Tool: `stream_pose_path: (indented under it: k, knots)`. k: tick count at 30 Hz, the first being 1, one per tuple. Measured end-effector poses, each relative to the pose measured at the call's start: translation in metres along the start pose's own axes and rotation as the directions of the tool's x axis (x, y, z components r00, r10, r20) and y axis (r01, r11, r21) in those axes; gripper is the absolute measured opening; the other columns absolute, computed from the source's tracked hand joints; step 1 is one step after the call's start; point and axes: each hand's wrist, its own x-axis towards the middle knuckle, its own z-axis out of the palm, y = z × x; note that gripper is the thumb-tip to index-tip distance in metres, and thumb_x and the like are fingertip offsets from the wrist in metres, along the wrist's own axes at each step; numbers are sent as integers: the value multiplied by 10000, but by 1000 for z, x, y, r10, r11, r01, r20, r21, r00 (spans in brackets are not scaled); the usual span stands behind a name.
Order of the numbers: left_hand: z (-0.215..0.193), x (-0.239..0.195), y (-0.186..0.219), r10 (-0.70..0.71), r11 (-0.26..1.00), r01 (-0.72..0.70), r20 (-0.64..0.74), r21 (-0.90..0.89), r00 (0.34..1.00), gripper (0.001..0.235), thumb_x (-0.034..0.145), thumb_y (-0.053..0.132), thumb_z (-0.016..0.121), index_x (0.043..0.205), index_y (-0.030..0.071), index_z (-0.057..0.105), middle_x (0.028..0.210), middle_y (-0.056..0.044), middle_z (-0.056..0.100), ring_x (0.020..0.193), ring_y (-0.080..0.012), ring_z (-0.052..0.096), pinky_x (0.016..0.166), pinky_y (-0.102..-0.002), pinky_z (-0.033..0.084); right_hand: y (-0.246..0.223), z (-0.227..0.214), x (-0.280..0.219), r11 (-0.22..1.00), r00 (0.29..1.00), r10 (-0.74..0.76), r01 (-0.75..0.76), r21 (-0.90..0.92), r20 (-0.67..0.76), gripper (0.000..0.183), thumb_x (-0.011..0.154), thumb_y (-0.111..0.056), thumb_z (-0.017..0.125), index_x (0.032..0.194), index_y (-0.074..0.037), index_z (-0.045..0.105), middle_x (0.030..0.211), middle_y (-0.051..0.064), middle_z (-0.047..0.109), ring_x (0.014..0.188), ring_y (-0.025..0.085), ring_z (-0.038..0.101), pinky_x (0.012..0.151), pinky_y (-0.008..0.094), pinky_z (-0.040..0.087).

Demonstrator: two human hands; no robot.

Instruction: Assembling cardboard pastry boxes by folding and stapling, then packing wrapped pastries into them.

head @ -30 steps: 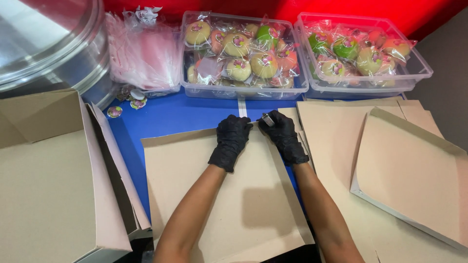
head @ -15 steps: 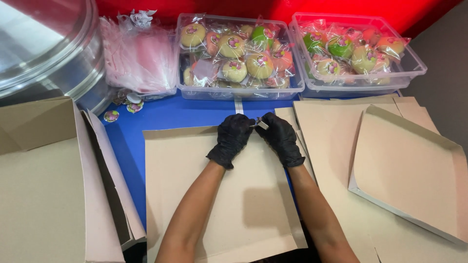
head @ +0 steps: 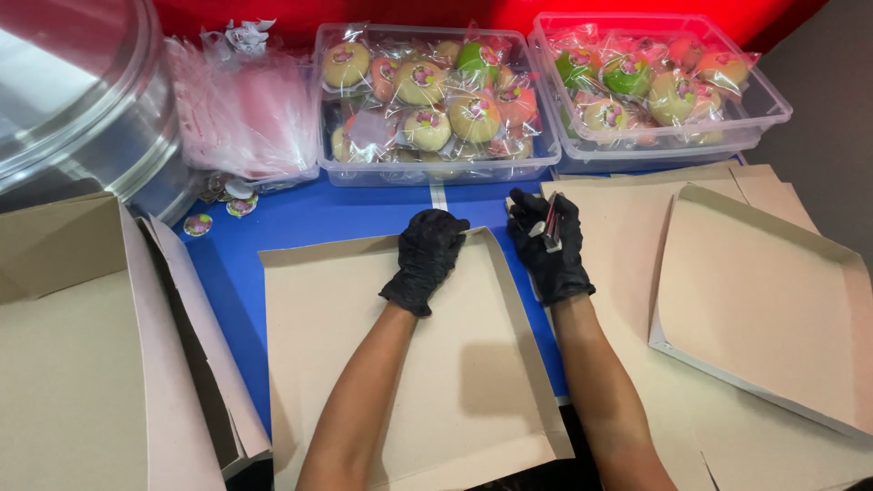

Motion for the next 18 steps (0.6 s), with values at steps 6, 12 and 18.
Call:
stream_pose_path:
  k: [6, 12, 18]
  knots:
    - [1, -2, 4, -94, 994, 95, 27, -46, 995, 339, 877, 371, 728, 1195, 474, 673, 1030, 159, 659, 1200, -88, 583, 1110, -367, 423, 39, -31, 26, 981, 999, -46, 41, -189, -21, 425, 1025, -433, 495, 934, -74, 703, 827, 139, 728, 674, 195, 705, 463, 210, 485]
    - [-12, 4, 13, -199, 978, 202, 54, -45, 978, 526, 854, 345, 748, 1333, 506, 600, 987, 116, 678, 1189, -171, 623, 1003, -425, 540, 22, -22, 18, 898, 971, 228, -238, 371, 71, 365, 1015, -237, 676, 1229, 59, 663, 1127, 280, 720, 927, 329, 742, 735, 336, 647]
    - [-24, 7, 15, -88, 995, 87, -33, -43, 996, 419, 762, 309, 830, 1133, 447, 693, 914, 111, 702, 1135, -186, 648, 1022, -395, 527, 17, -5, -1, 994, 939, 4, 34, -106, 345, 528, 882, -94, 771, 1364, 11, 582, 1212, 222, 682, 1115, 289, 684, 931, 404, 611]
